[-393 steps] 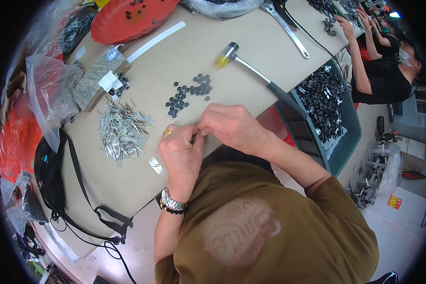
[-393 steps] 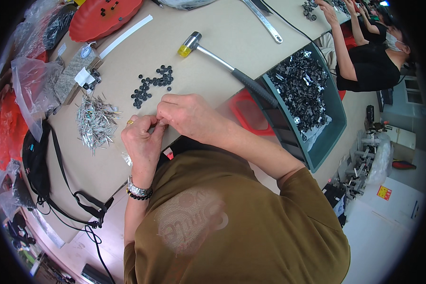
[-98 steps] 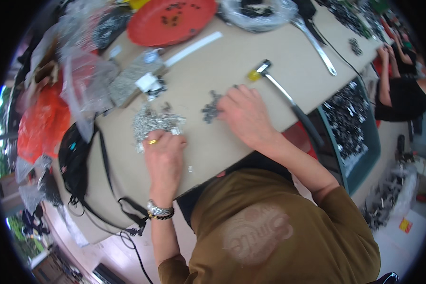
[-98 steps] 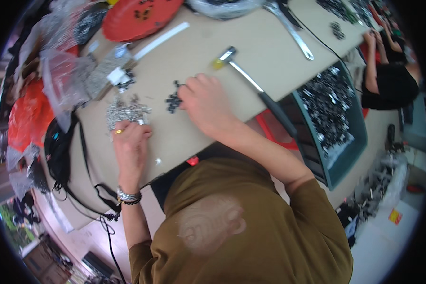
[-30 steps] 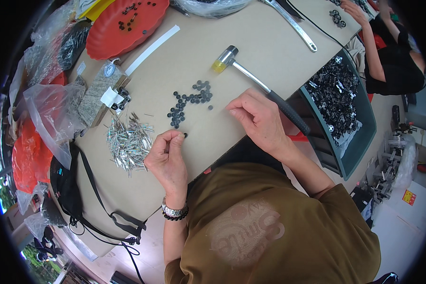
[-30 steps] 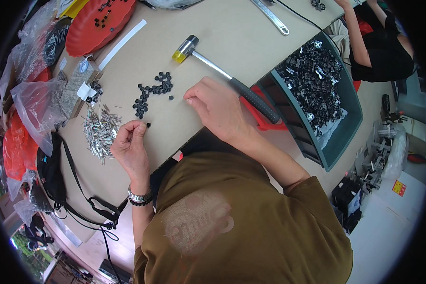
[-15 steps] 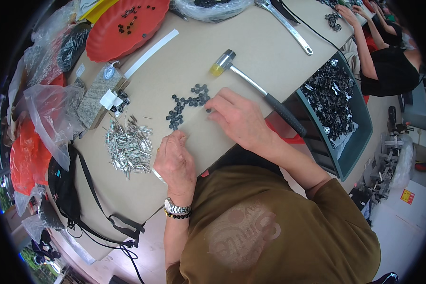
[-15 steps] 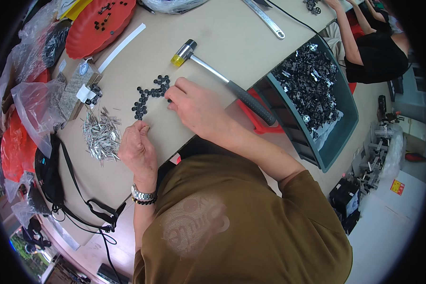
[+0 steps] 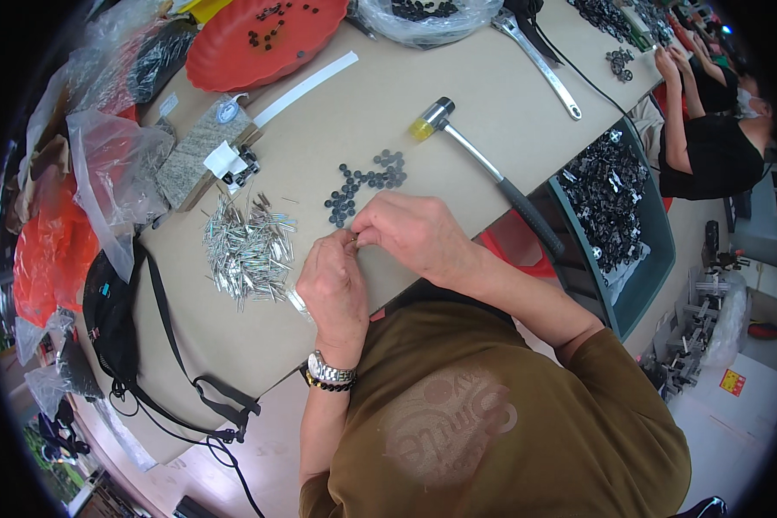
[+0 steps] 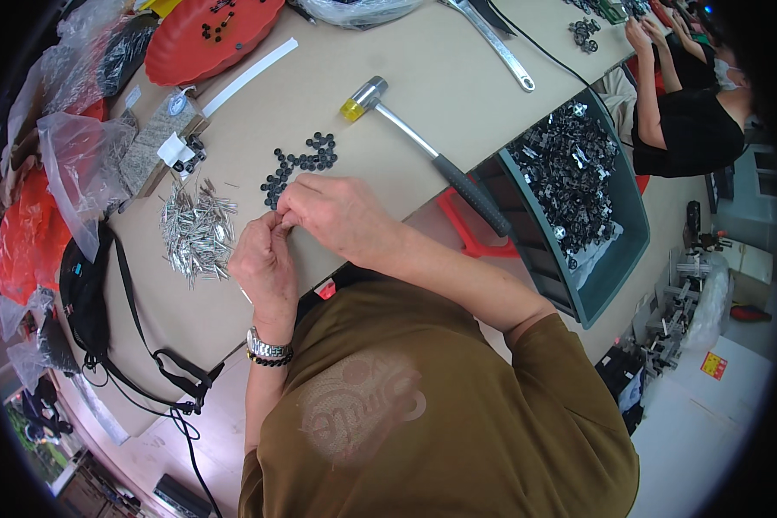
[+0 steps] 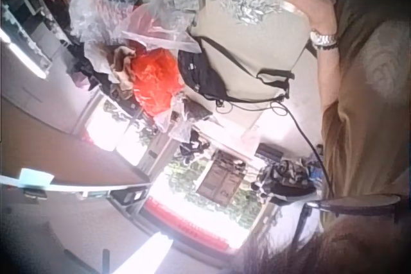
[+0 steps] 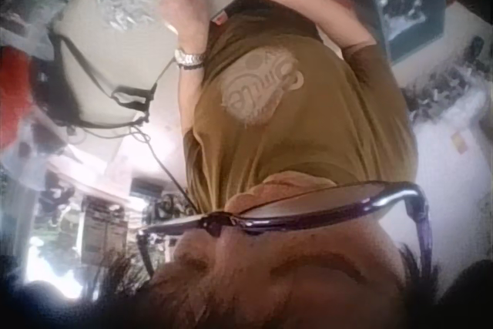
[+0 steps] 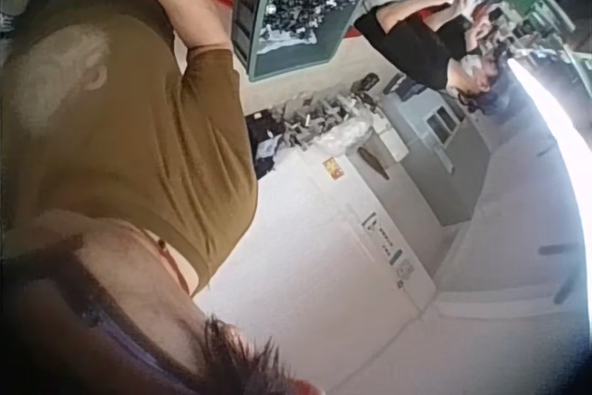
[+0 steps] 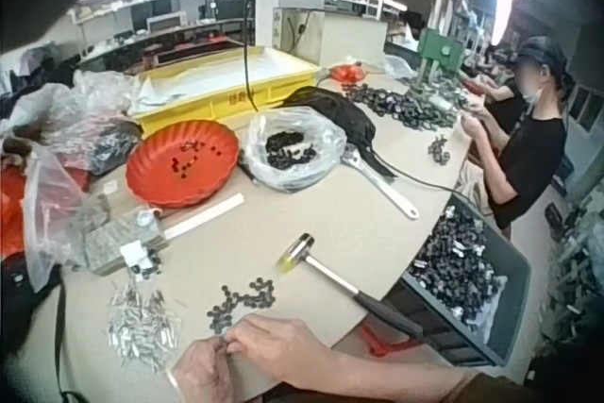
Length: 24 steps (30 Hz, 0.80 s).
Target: The person assembles small mechanical components by inserting metal pins into plastic rings, using a hammer to secure the pins.
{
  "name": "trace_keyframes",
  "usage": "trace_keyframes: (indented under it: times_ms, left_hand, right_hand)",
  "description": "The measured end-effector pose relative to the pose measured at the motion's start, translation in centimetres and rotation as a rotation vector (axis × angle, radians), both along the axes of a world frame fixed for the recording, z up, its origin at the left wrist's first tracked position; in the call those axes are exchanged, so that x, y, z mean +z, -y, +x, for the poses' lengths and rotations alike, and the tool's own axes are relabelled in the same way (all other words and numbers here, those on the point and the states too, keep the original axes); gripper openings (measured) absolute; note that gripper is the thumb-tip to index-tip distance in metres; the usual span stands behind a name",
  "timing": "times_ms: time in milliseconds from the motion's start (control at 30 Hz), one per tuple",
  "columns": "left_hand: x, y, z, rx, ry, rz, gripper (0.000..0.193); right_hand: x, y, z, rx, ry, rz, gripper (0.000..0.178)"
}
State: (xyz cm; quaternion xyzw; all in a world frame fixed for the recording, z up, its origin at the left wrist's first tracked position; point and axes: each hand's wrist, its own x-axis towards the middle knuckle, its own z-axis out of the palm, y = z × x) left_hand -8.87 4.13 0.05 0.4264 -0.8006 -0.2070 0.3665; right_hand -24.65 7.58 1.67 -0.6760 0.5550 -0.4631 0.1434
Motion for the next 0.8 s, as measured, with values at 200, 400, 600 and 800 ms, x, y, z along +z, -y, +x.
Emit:
trace_keyframes:
  times_ms: [200,400,600,800]
  left_hand:
    - [0.14,-0.06,0.06,-0.013,0.031,0.051,0.018]
    - [0.06,-0.03,0.1,-0.002,0.007,0.052,0.017]
    - [-0.15,0.08,-0.01,0.02,-0.008,0.012,0.013]
    - [0.01,0.03,0.03,0.008,0.008,0.036,0.015]
  right_hand:
    - [-0.62,0.31,0.39,0.032,-0.067,-0.001,0.02]
    - [-0.22,0.5,0.47,0.042,-0.127,0.003,0.02]
    - [-0.11,0.5,0.61,0.028,-0.155,0.002,0.019]
    - [0.04,0.29,1.05,0.024,-0.334,-0.044,0.01]
